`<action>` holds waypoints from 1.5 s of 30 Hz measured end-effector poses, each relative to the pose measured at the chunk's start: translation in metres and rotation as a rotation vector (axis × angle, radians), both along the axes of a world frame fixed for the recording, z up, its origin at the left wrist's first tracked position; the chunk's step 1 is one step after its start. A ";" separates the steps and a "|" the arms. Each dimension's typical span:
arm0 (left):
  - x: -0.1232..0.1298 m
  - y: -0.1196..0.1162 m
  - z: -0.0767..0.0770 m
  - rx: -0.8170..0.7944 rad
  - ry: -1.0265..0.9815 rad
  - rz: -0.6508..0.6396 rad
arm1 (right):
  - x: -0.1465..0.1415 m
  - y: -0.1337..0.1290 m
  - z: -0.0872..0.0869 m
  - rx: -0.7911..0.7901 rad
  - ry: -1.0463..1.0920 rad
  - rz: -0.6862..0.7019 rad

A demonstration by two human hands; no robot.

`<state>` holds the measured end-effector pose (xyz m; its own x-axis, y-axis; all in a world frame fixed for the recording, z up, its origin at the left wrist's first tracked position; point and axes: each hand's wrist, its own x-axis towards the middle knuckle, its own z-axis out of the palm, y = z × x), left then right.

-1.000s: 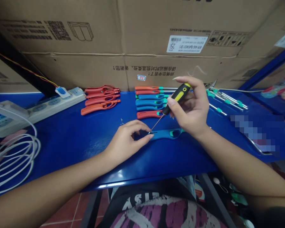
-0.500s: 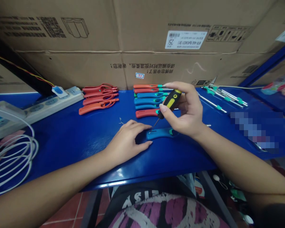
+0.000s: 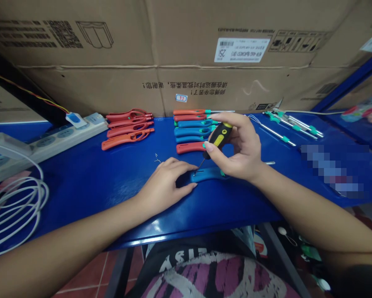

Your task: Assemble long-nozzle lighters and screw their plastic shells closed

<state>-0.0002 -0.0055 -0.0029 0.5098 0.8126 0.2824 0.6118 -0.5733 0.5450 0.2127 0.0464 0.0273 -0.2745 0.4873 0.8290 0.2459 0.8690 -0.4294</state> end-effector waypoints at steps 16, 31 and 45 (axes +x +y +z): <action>0.000 0.000 0.000 -0.010 -0.001 0.008 | 0.000 -0.004 0.010 -0.153 -0.196 0.315; 0.001 0.000 0.000 -0.006 -0.010 -0.003 | 0.001 -0.007 0.009 -0.046 -0.233 0.272; 0.000 0.000 -0.001 -0.004 -0.014 -0.012 | 0.003 -0.005 0.010 -0.029 -0.263 0.149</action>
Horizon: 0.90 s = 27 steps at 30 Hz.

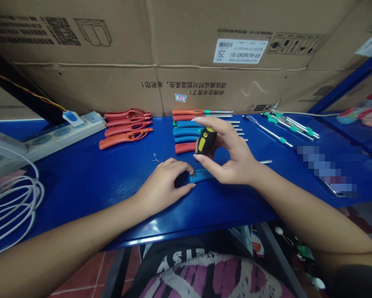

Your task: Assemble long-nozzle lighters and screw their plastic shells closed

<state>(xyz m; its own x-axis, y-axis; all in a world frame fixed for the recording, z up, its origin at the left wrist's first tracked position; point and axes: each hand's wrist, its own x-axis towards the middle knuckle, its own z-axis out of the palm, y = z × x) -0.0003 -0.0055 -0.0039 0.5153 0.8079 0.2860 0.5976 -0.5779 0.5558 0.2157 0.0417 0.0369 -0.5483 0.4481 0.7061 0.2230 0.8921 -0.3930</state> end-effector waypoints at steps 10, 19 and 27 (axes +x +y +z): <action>0.001 0.001 -0.002 0.006 0.002 0.002 | -0.002 -0.004 0.008 0.014 -0.064 0.009; 0.000 0.000 -0.003 0.032 -0.014 0.002 | -0.002 -0.001 0.002 0.227 -0.013 -0.041; 0.000 0.000 -0.003 0.004 -0.013 -0.006 | -0.007 -0.004 0.000 0.147 0.015 -0.156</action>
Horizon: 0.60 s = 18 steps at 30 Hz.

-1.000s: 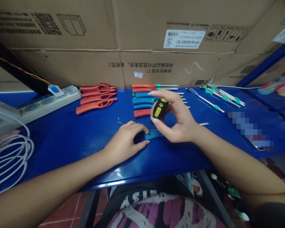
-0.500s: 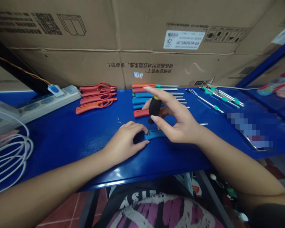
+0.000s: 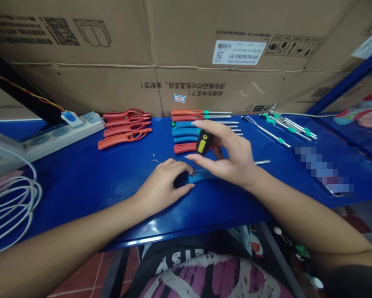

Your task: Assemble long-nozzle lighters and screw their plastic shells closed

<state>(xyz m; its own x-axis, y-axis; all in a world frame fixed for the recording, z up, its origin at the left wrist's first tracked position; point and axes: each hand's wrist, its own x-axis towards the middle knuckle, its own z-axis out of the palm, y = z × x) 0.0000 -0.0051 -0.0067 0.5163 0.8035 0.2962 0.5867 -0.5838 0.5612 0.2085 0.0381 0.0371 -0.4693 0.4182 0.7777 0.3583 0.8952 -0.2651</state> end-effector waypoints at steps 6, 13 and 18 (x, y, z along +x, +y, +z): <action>0.001 0.000 0.000 0.011 -0.005 0.004 | 0.000 0.001 0.003 -0.136 -0.047 0.083; 0.001 0.001 -0.001 -0.004 -0.017 -0.008 | 0.004 0.003 0.006 0.097 -0.037 -0.027; 0.001 0.001 -0.001 -0.008 -0.005 -0.010 | 0.004 0.003 0.009 -0.080 -0.040 0.050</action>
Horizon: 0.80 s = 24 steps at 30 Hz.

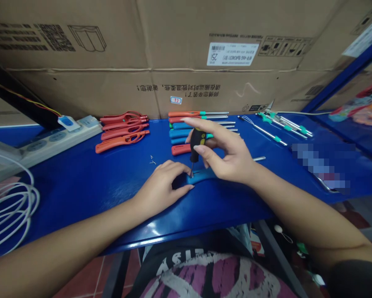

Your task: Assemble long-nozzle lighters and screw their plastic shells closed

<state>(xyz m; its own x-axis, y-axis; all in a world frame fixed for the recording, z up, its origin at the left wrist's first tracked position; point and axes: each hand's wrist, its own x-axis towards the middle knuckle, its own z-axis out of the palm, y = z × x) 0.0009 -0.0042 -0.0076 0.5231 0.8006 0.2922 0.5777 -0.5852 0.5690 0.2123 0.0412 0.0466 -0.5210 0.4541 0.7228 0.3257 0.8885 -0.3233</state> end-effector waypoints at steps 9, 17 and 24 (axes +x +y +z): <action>0.000 -0.001 0.000 0.025 0.033 -0.001 | 0.003 -0.005 0.005 -0.074 -0.059 0.143; 0.001 -0.002 0.002 0.019 0.044 -0.009 | 0.004 0.000 0.002 0.029 -0.025 0.084; 0.002 -0.002 0.004 0.010 0.039 -0.014 | 0.004 -0.002 0.009 0.169 0.042 -0.018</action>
<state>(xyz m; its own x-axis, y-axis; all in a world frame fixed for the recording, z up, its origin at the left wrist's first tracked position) 0.0026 -0.0064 -0.0039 0.5455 0.7901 0.2795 0.5906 -0.5990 0.5406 0.2165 0.0392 0.0556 -0.4817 0.3327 0.8107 0.3311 0.9256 -0.1832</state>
